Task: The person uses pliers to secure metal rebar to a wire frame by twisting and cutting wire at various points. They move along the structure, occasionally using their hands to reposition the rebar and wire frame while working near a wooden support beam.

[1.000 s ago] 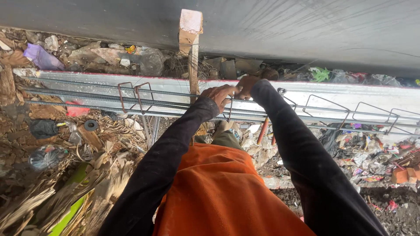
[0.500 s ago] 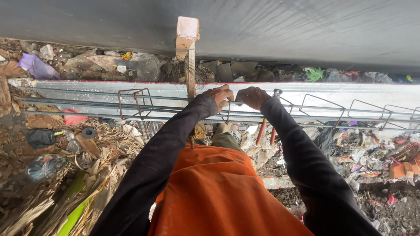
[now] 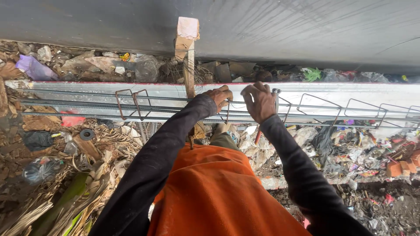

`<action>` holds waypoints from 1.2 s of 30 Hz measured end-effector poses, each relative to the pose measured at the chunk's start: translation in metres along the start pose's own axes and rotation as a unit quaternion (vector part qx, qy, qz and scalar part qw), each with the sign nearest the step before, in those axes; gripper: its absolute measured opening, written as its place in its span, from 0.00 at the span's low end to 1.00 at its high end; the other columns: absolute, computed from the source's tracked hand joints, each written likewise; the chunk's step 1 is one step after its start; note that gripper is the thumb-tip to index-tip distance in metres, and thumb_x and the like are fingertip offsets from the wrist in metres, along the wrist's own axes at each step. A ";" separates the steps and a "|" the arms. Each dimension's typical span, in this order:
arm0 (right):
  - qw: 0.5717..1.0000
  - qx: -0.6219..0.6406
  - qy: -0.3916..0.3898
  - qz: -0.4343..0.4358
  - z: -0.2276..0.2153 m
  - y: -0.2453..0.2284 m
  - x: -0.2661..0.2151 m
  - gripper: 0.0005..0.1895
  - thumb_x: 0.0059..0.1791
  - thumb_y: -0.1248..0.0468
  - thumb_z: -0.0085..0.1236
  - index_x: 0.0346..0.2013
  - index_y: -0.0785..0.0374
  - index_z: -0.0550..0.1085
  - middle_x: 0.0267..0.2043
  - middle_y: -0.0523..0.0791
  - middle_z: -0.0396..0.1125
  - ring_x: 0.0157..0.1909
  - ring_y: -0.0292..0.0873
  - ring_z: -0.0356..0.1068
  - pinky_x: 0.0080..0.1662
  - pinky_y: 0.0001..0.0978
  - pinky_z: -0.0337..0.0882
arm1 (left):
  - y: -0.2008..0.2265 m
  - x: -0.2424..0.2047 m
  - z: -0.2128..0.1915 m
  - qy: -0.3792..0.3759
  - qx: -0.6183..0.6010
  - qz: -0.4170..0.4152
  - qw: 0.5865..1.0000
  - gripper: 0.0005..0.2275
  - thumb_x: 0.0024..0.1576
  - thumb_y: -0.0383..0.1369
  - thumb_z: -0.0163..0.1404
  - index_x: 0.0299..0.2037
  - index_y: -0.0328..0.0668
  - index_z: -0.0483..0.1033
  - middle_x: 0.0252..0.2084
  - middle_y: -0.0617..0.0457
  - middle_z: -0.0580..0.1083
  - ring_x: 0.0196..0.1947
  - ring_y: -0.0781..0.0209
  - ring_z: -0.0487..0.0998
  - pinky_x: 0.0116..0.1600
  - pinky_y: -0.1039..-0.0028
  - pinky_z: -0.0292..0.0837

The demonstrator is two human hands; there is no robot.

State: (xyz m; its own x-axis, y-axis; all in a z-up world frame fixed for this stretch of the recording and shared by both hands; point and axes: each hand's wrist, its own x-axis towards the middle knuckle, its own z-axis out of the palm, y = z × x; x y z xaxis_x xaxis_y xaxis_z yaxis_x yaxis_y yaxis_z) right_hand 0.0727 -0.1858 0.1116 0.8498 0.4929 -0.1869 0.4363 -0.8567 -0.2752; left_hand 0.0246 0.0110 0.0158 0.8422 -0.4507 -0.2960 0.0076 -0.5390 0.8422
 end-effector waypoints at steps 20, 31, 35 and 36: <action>0.983 -0.178 -0.024 0.034 0.026 -0.065 -0.057 0.18 0.47 0.60 0.52 0.51 0.52 0.74 0.51 0.49 0.64 0.61 0.55 0.58 0.57 0.63 0.61 | 0.015 -0.018 -0.008 0.042 -0.027 -0.010 0.999 0.08 0.58 0.33 0.55 0.47 0.50 0.78 0.52 0.59 0.76 0.51 0.54 0.78 0.58 0.61 0.72; 0.968 -0.017 -0.230 0.098 0.022 -0.035 -0.064 0.11 0.58 0.57 0.42 0.44 0.61 0.68 0.29 0.50 0.69 0.28 0.51 0.71 0.34 0.51 0.73 | 0.015 -0.023 -0.013 0.046 -0.009 -0.020 0.999 0.07 0.61 0.33 0.53 0.47 0.51 0.76 0.53 0.60 0.75 0.50 0.54 0.79 0.54 0.60 0.74; 0.971 0.203 -0.123 -0.014 0.029 -0.049 -0.078 0.09 0.52 0.59 0.52 0.37 0.62 0.71 0.31 0.50 0.73 0.28 0.44 0.73 0.30 0.37 0.74 | 0.002 -0.014 -0.006 0.066 -0.021 -0.007 0.998 0.07 0.60 0.33 0.54 0.47 0.52 0.77 0.54 0.58 0.75 0.53 0.52 0.78 0.56 0.59 0.72; 0.976 0.180 -0.109 -0.051 0.008 -0.071 -0.082 0.13 0.48 0.59 0.57 0.39 0.65 0.68 0.28 0.52 0.72 0.27 0.45 0.73 0.28 0.39 0.73 | -0.004 -0.010 -0.007 0.076 -0.026 -0.005 0.997 0.07 0.60 0.33 0.54 0.48 0.52 0.77 0.55 0.56 0.75 0.54 0.51 0.77 0.58 0.60 0.71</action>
State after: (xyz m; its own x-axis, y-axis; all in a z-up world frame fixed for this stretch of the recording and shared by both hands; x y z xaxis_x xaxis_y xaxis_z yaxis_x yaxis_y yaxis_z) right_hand -0.0302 -0.1641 0.1385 0.7066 0.6275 -0.3272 0.3502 -0.7118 -0.6088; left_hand 0.0201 0.0226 0.0182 0.9141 -0.3298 -0.2358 0.0408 -0.5037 0.8629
